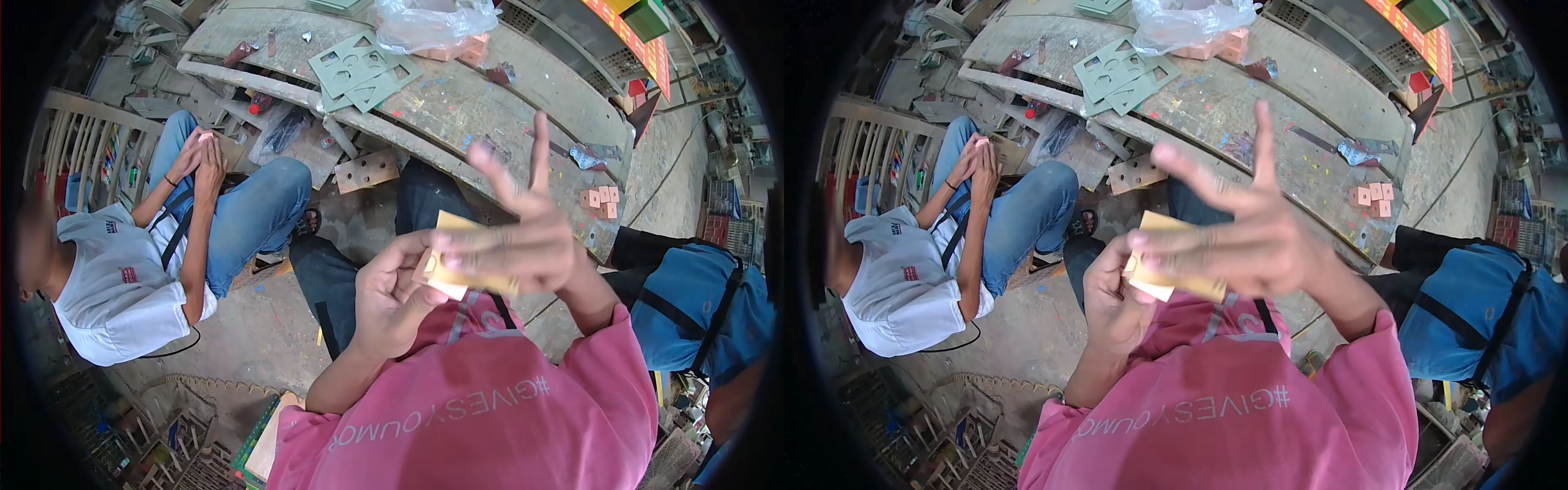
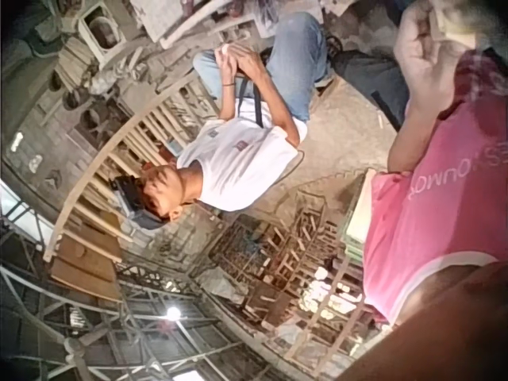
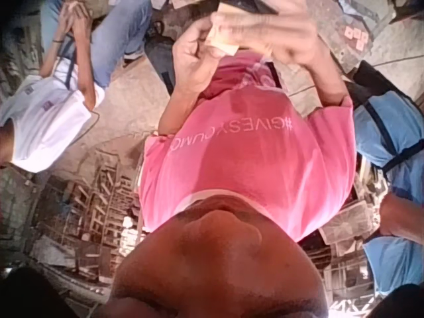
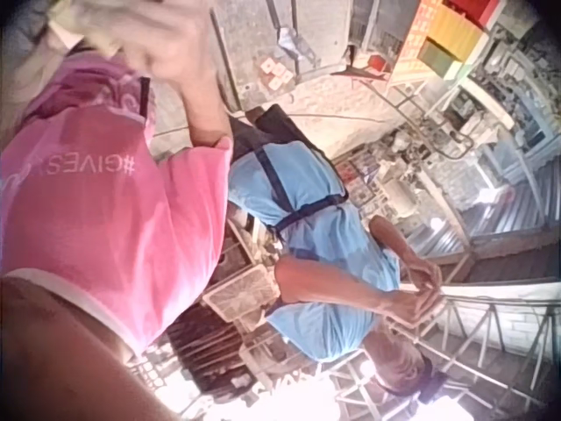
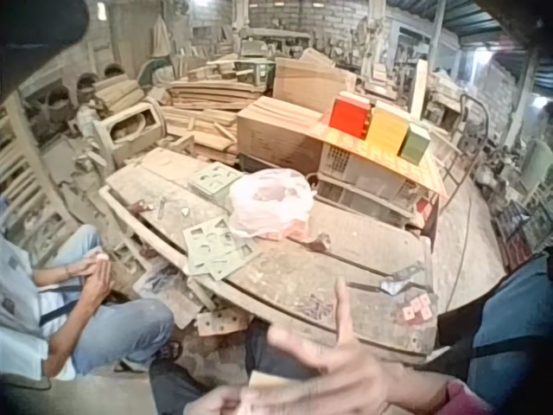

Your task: The person uses a small knife to carve a hole into a small wooden block. They then use a sanding block to smooth the edges of the carved block. The person repeats this process on another wooden block, carving and sanding it.

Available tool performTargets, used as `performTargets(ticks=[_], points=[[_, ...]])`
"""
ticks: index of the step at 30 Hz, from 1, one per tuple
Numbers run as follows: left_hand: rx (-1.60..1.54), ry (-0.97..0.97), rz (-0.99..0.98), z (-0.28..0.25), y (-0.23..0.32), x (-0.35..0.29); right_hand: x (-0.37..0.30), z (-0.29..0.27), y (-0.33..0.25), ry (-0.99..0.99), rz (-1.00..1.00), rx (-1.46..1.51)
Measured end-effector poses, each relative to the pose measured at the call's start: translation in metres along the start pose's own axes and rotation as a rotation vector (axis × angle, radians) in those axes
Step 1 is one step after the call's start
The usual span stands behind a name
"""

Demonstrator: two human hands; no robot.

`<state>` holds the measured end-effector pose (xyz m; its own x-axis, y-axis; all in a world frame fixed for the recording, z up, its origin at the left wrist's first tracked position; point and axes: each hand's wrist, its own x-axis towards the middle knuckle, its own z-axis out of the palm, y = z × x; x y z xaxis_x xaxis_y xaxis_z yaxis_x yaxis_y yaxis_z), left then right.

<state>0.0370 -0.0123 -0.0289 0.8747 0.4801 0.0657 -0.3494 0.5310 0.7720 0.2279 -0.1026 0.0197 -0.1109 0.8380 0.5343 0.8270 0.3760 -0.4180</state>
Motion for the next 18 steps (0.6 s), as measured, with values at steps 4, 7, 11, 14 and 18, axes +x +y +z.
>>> performTargets(ticks=[4,7,11,14,18], points=[[0.018,-0.006,-0.001,-0.001,0.001,-0.001,0.001,0.006,-0.01,0.067,-0.1,0.075],[-0.018,0.039,0.001,0.002,0.001,-0.002,0.002,0.004,-0.01,0.011,-0.047,-0.017],[0.037,-0.01,0.0,-0.003,0.001,-0.005,0.003,0.001,-0.005,0.013,-0.116,-0.024],[-0.036,-0.046,-0.047,0.0,0.004,-0.005,0.002,0.003,-0.014,-0.007,-0.103,-0.023],[-0.047,0.032,0.027,0.003,-0.003,-0.007,0.004,-0.002,-0.006,0.0,-0.033,-0.063]])
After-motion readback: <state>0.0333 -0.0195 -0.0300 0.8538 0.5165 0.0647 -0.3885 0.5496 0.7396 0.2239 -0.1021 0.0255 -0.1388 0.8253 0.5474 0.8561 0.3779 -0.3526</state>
